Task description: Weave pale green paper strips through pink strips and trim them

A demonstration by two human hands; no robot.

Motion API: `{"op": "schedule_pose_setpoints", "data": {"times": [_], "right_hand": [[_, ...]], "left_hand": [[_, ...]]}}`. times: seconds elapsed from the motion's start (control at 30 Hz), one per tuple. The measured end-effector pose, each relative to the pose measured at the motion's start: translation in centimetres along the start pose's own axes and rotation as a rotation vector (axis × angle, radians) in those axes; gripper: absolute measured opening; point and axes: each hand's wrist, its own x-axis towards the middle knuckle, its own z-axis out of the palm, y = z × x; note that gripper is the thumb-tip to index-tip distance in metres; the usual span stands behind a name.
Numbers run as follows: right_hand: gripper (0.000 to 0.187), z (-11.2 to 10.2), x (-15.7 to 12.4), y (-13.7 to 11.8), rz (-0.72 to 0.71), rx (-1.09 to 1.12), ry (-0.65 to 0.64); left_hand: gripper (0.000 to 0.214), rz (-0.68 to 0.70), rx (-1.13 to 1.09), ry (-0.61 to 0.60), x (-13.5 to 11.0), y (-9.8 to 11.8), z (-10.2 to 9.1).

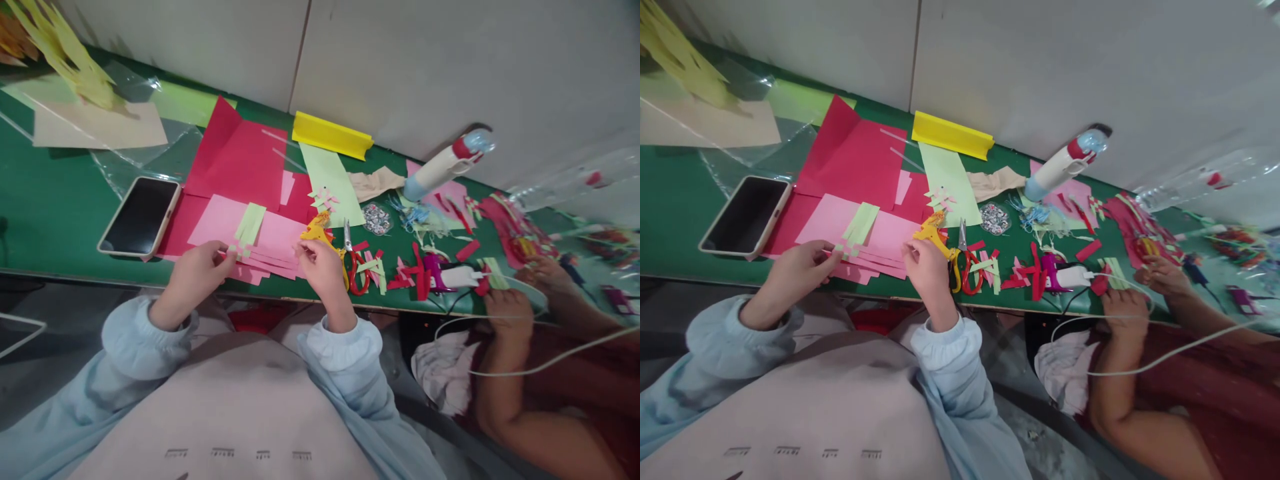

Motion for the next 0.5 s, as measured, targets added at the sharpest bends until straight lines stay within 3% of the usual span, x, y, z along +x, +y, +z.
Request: {"op": "schedule_pose_setpoints", "data": {"times": [0.17,0.5], "right_hand": [[0.033,-0.9,-0.5,-0.4,0.044,-0.002,-0.064],[0.029,-1.8,-2.0,0.3,0.185,0.223,-0.155]], "left_hand": [[0.037,0.077,0.258,0.115,-0.3,0.5,-0.7],[0.025,0.215,0.297,-0.002,0.4,0.9,-0.4]]}}
